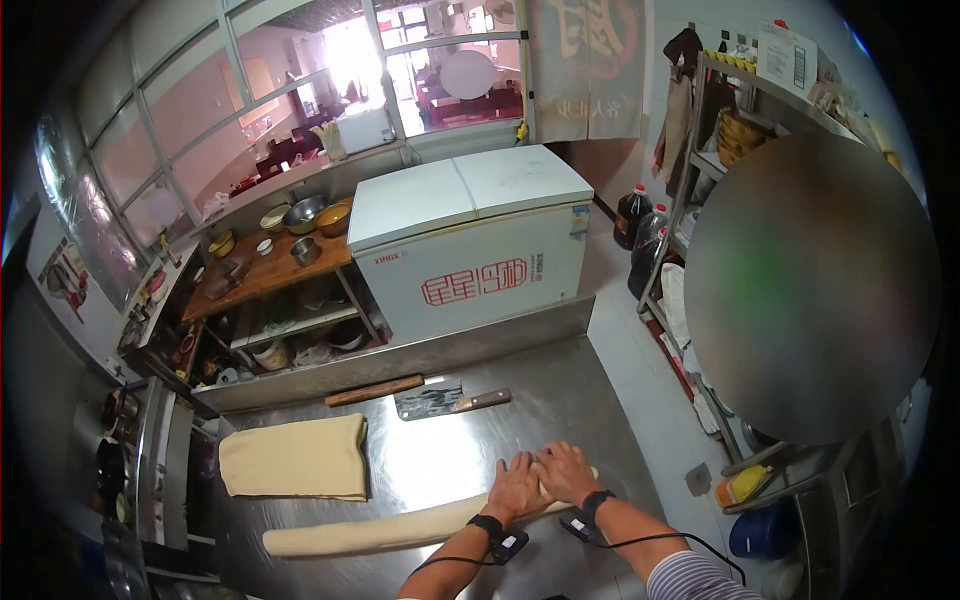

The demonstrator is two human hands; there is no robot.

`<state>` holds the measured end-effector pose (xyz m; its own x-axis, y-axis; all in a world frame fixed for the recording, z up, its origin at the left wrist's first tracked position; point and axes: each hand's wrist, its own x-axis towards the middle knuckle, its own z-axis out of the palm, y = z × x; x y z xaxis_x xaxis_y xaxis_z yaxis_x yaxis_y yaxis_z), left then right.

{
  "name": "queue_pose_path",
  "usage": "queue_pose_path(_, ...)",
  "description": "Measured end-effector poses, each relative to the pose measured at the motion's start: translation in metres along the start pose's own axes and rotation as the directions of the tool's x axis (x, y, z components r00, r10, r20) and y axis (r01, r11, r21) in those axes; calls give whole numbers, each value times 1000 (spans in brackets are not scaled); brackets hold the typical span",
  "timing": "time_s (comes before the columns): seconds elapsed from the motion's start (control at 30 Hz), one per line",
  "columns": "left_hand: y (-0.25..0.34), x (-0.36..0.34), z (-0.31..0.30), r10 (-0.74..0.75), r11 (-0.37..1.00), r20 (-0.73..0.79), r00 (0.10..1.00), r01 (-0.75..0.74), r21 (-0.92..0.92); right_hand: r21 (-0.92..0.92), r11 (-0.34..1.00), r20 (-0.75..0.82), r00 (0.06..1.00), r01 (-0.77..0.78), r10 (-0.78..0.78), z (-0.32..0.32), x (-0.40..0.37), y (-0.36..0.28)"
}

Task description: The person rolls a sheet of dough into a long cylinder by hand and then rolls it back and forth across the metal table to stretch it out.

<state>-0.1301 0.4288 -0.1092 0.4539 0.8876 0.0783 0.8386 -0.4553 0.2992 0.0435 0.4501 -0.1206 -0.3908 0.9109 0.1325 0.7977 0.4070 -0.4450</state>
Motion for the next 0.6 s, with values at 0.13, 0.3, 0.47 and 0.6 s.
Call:
queue_pose_path(0.13,23,-29,7,-17,994,124,992,30,-104,-6,994,-92,990,106,-106,3,-37,-3)
queue_pose_path(0.3,83,-107,10,106,993,4,994,-106,-52,-38,975,-29,975,218,-219,-13,-142,-27)
queue_pose_path(0.47,90,-128,25,188,973,26,982,-190,132,-99,972,-83,972,211,-219,-4,-173,-31)
queue_pose_path(0.6,65,-82,23,121,990,31,992,-123,70,-77,976,-67,976,203,-209,-10,-121,-20)
